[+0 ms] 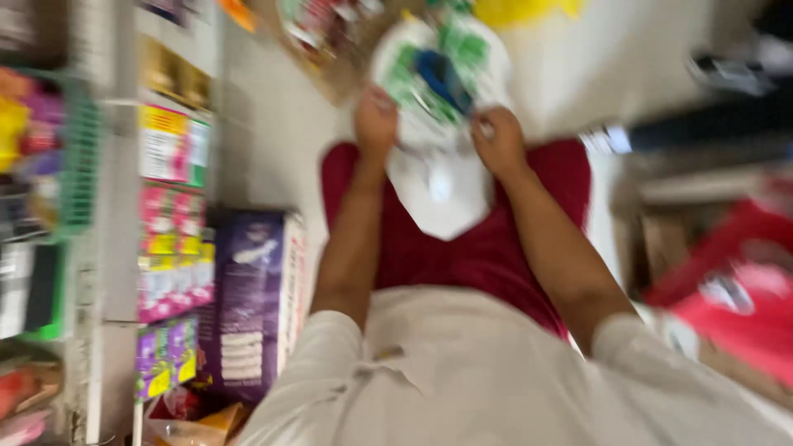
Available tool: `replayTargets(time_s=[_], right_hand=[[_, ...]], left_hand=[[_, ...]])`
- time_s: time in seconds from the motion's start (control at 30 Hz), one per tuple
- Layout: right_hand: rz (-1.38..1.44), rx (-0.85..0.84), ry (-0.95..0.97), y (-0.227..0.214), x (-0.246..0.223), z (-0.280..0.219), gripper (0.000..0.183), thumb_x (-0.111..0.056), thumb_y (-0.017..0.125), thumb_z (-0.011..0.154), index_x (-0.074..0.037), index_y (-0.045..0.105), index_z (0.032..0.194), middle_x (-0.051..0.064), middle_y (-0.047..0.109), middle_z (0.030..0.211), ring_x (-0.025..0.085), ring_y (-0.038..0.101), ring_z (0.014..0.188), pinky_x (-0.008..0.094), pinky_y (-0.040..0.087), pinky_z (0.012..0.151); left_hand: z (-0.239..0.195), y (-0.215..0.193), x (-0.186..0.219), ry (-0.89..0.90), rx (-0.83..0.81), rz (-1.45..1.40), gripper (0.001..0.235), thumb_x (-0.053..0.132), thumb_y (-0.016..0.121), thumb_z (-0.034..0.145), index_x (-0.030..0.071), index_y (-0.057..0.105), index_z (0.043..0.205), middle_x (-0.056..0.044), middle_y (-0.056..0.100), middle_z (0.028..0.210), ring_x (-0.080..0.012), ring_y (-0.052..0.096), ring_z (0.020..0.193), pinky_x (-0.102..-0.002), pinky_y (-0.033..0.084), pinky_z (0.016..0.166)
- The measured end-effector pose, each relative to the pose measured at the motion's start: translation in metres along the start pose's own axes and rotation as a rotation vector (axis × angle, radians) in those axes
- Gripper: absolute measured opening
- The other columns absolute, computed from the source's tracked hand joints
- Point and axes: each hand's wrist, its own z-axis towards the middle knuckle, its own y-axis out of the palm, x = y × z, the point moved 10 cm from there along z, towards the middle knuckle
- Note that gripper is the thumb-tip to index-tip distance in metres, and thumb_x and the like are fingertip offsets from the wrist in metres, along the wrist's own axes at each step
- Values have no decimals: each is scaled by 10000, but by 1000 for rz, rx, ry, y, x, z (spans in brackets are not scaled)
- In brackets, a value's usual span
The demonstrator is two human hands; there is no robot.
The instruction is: Cleaning and wiping individual product pouches with a cloth and organizing them in a grocery store.
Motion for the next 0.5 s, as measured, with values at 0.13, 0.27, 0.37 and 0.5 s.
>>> replayTargets(time_s=[0.13, 0.27, 0.37, 0.5], right_hand=[[-221, 35, -62, 34, -20, 50, 162, -73, 677, 915, -97, 690, 1075, 123, 639, 1055, 357, 622, 1030, 487, 507, 893], [-349, -80, -16, 79, 7, 55, 404, 6, 606, 836, -50, 642, 1235, 229, 617, 1233, 455, 556, 1224, 614, 481, 963], [-560, -187, 157, 117, 46, 45, 483, -152, 578, 945, -169, 576, 1427, 133, 524, 1461, 363, 460, 1389, 611, 391, 1101], [-513, -117, 276, 117, 65, 43, 540, -184, 629, 930, -171, 544, 1463, 99, 553, 1337, 328, 513, 1305, 572, 404, 1098]], left_hand=[[25, 10, -61, -275, -47, 195, 543, 372, 764, 779, 38, 613, 1180, -229, 656, 1113, -418, 669, 1067, -500, 531, 970], [14, 50, -127, -618, -312, 218, 1038, 670, 775, 714, 108, 406, 1505, -169, 509, 1455, -345, 527, 1358, -502, 452, 1105], [14, 62, -137, -643, -371, 248, 807, 565, 732, 819, 46, 529, 1403, -181, 638, 1265, -360, 657, 1178, -526, 548, 946], [18, 64, -155, -653, -263, 371, 481, 407, 726, 857, 105, 603, 1210, -99, 660, 1103, -356, 682, 1103, -531, 555, 899]])
